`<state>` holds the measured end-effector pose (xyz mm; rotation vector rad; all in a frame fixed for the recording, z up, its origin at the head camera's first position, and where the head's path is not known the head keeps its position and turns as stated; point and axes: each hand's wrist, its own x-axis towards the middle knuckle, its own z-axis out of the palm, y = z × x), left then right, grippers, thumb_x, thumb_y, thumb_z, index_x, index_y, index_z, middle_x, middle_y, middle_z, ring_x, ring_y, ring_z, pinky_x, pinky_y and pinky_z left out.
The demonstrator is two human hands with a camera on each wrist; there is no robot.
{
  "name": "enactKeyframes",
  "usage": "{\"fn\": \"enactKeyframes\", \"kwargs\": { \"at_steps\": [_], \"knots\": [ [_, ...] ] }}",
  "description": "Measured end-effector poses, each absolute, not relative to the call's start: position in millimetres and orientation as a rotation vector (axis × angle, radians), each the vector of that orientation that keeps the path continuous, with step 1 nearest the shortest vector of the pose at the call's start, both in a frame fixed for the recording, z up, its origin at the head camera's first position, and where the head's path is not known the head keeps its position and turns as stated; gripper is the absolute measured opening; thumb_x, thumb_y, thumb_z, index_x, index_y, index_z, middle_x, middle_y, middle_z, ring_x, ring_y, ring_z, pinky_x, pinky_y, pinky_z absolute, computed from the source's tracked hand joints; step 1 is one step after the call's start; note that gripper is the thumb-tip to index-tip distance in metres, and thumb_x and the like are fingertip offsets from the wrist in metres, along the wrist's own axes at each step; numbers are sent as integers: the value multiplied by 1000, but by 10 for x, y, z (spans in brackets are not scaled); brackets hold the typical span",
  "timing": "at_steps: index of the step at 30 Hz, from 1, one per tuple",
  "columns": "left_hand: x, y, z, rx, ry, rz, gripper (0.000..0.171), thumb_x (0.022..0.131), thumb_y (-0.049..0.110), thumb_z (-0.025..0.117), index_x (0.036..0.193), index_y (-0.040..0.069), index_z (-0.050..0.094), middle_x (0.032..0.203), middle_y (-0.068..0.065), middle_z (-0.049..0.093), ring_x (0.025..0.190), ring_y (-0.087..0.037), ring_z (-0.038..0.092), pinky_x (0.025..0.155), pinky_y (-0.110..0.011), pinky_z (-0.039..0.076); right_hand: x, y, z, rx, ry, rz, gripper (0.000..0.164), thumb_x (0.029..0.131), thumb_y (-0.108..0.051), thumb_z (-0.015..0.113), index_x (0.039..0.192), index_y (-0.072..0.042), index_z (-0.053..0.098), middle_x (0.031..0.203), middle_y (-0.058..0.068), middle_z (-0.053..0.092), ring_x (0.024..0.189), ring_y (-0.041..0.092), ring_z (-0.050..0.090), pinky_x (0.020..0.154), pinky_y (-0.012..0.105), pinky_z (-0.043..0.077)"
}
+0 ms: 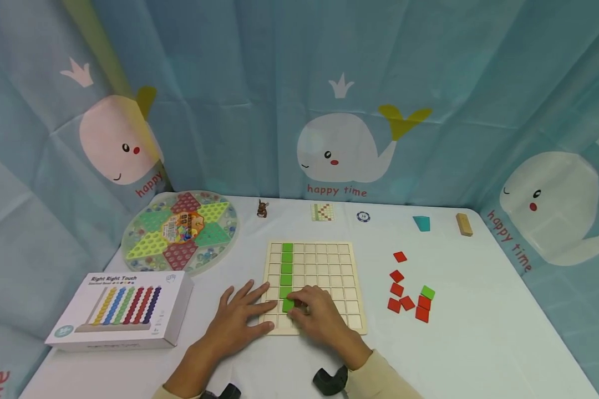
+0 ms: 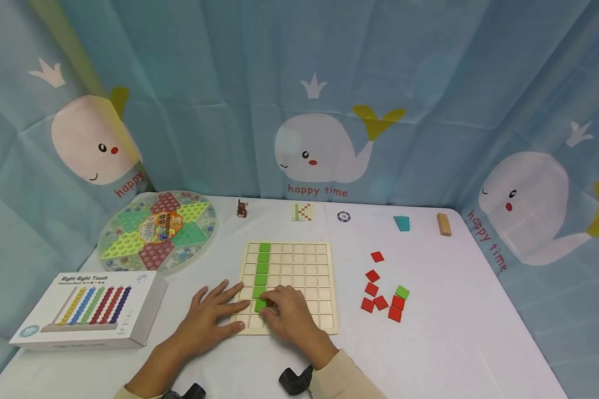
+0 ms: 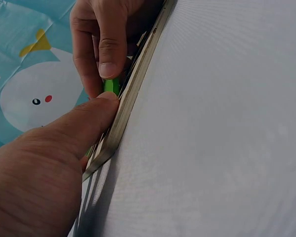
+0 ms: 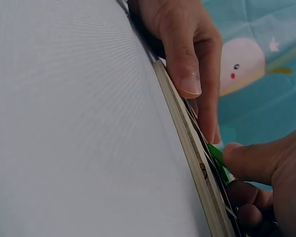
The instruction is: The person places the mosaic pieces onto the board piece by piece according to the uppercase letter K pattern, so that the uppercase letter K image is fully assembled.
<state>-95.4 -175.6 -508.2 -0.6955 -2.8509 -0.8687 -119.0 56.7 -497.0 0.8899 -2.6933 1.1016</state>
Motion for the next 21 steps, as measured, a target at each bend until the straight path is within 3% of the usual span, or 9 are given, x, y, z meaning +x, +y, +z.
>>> {"fn": "enactKeyframes", "kwargs": {
  "at_steps": [12,21],
  "knots": [
    [-956,-1757,-5079,-688,-2849,-863,46,82,47,72,123,26,69,147,3,43,140,-33,27,106,-62,8,-1192,575,-4998,965,-2587,1048,26,82,-8,75,108,-9,72,98,-4,64,76,10,50,71,31,42],
    [-959,-1750,-5090,-686,-2847,-874,47,82,47,72,123,26,69,147,3,43,140,-33,27,107,-62,7,-1198,592,-4992,1019,-2514,1190,22,83,-5,72,105,-7,72,94,-3,68,83,11,56,75,31,45]
  ]
}}
